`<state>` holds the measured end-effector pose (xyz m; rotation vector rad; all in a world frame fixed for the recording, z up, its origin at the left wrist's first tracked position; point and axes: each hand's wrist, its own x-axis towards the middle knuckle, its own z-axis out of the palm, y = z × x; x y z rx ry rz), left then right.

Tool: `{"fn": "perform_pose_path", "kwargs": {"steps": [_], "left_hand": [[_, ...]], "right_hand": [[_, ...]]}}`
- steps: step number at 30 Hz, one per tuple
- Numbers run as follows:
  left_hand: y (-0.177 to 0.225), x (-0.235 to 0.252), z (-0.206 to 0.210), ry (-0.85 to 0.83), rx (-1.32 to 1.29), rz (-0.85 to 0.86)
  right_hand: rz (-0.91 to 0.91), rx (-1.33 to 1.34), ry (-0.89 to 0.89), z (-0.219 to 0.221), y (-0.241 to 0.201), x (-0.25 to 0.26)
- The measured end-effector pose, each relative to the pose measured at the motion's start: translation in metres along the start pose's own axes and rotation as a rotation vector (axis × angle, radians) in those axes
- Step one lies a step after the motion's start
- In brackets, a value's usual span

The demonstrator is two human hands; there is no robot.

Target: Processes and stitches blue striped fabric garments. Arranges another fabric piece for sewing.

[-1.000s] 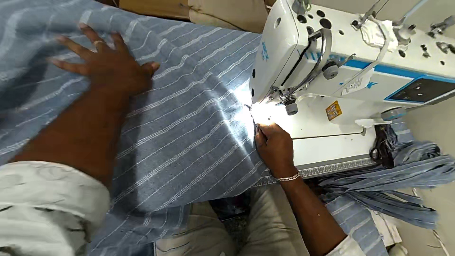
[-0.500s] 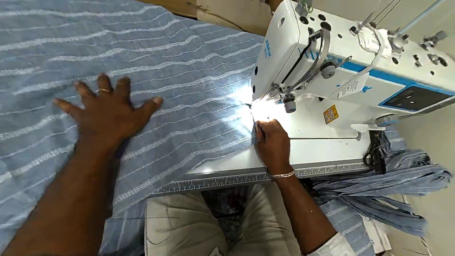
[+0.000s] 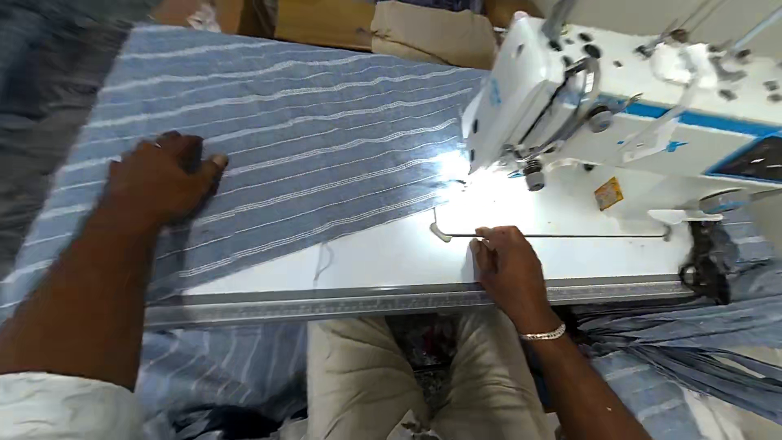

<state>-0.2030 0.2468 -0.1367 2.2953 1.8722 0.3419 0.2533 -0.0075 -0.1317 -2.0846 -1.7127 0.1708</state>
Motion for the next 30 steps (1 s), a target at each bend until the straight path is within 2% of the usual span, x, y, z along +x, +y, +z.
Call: {"fn": "perform_pose_path", "kwargs": {"steps": [3, 7, 8, 10, 13, 16, 19, 21, 23, 25, 26, 30], "left_hand": [[-0.011, -0.053, -0.017, 0.014, 0.043, -0.065], [-0.013, -0.067, -0.010, 0.055, 0.076, -0.098], [-0.013, -0.066, -0.010, 0.059, 0.073, -0.103], [-0.016, -0.066, -0.011, 0.056, 0.071, -0.110], [-0.021, -0.069, -0.012, 0.045, 0.062, -0.091], [-0.025, -0.074, -0.013, 0.040, 0.052, -0.074], [-0.028, -0.074, -0.010, 0.049, 0.055, -0.074], [-0.029, -0.076, -0.009, 0.063, 0.050, -0.081], [-0.038, -0.074, -0.002, 0.104, 0.027, -0.062], [-0.051, -0.068, 0.007, 0.147, 0.015, -0.031], [-0.055, -0.068, 0.010, 0.162, 0.011, -0.022], [-0.065, -0.082, 0.005, 0.160, 0.086, -0.017]], "right_hand": [[-0.192, 0.014, 0.006, 0.036, -0.062, -0.017], [-0.594, 0.000, -0.136, 0.113, -0.194, -0.066], [-0.638, 0.002, -0.164, 0.119, -0.214, -0.073], [-0.667, -0.006, -0.220, 0.114, -0.220, -0.079], [-0.624, -0.010, -0.144, 0.086, -0.156, -0.078], [-0.493, -0.232, -0.068, 0.036, -0.046, -0.083], [-0.233, -0.462, -0.081, -0.021, 0.075, -0.102], [-0.034, -0.536, -0.113, -0.054, 0.135, -0.119], [0.297, -0.564, -0.298, -0.088, 0.176, -0.134], [0.531, -0.514, -0.428, -0.114, 0.202, -0.138], [0.529, -0.465, -0.381, -0.120, 0.202, -0.137], [0.275, -0.235, -0.138, -0.106, 0.134, -0.119]]}}
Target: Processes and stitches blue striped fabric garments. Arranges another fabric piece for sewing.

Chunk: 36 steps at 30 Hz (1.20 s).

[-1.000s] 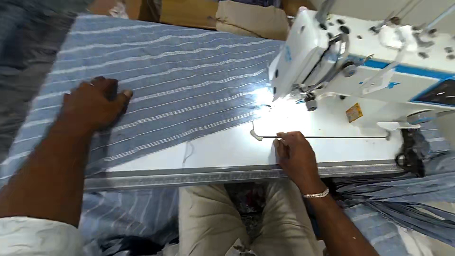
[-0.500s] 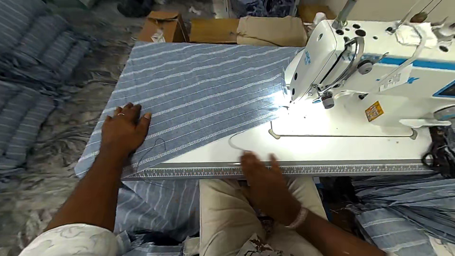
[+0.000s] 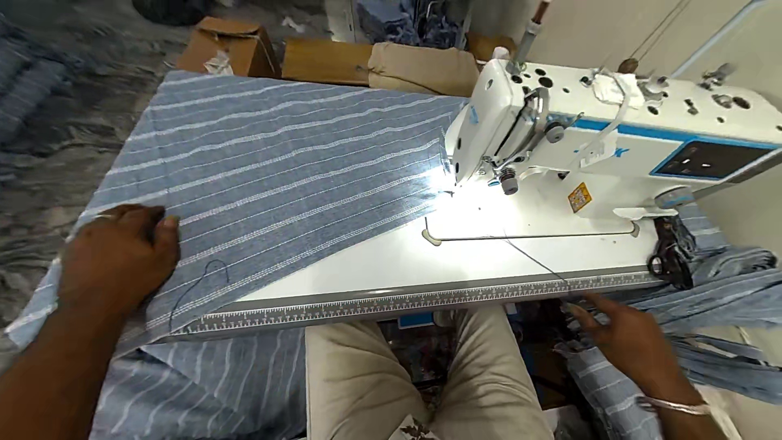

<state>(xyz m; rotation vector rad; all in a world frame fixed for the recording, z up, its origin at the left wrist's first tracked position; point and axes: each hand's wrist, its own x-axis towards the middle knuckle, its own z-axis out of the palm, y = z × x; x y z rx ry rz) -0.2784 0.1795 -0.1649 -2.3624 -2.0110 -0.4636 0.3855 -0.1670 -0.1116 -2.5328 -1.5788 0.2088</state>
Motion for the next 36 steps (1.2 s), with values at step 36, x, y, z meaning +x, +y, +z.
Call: {"fn": "perform_pose_path", "kwargs": {"steps": [36], "left_hand": [[0.091, -0.080, -0.086, -0.349, 0.365, -0.296]], "right_hand": [[-0.237, 0.136, 0.147, 0.036, -0.164, 0.150]]}}
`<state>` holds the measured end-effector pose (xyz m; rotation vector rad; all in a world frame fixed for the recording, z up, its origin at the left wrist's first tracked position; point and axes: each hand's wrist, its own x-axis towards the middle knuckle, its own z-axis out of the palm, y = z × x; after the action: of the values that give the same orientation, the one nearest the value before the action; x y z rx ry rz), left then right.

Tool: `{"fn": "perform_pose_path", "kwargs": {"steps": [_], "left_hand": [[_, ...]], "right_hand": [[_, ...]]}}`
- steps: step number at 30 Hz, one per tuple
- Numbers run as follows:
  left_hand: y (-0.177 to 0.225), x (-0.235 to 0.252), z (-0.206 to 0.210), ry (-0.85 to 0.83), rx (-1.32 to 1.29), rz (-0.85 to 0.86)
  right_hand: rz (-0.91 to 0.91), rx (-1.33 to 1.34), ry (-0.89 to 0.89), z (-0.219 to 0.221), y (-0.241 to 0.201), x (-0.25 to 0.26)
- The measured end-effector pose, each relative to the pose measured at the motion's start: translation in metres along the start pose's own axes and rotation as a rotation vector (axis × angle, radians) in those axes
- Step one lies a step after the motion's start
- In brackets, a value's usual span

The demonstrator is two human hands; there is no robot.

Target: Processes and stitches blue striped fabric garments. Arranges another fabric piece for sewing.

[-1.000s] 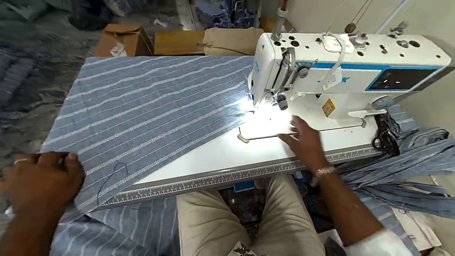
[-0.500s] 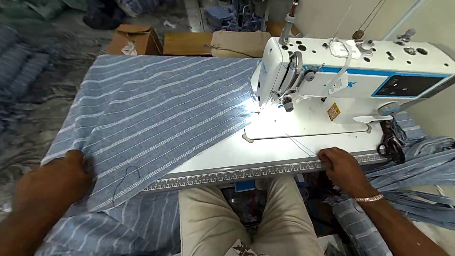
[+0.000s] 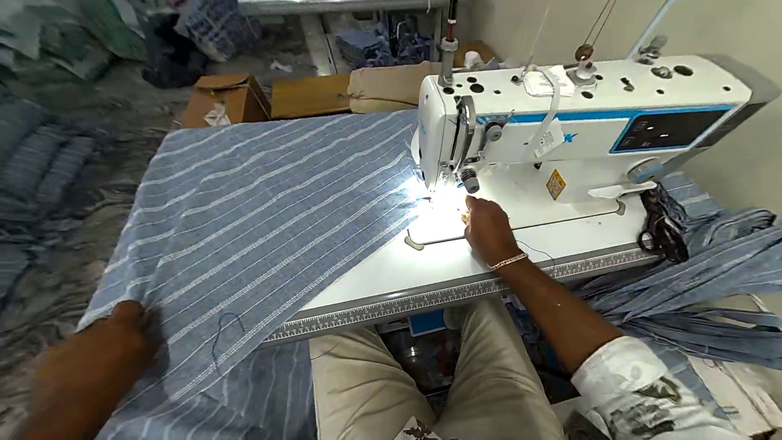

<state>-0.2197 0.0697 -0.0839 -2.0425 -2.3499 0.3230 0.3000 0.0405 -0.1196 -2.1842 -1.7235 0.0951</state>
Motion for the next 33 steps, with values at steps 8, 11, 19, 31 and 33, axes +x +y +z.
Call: {"fn": "perform_pose_path", "kwargs": {"steps": [8, 11, 19, 31, 33], "left_hand": [[0.000, 0.002, 0.006, -0.018, 0.016, -0.014], [0.000, -0.004, -0.003, -0.083, 0.034, 0.018], [0.006, -0.018, -0.016, -0.156, 0.133, 0.073], [0.008, -0.032, -0.009, -0.140, 0.109, 0.010], [0.008, -0.036, -0.015, -0.223, 0.156, 0.037]], "right_hand": [[-0.188, -0.165, -0.211, -0.044, 0.095, -0.058], [-0.127, -0.155, -0.370, -0.063, 0.131, -0.121], [0.084, 0.029, -0.205, -0.076, 0.090, -0.153], [-0.199, -0.105, -0.142, -0.029, 0.065, -0.057], [-0.223, -0.073, -0.201, -0.042, 0.089, -0.081]]}}
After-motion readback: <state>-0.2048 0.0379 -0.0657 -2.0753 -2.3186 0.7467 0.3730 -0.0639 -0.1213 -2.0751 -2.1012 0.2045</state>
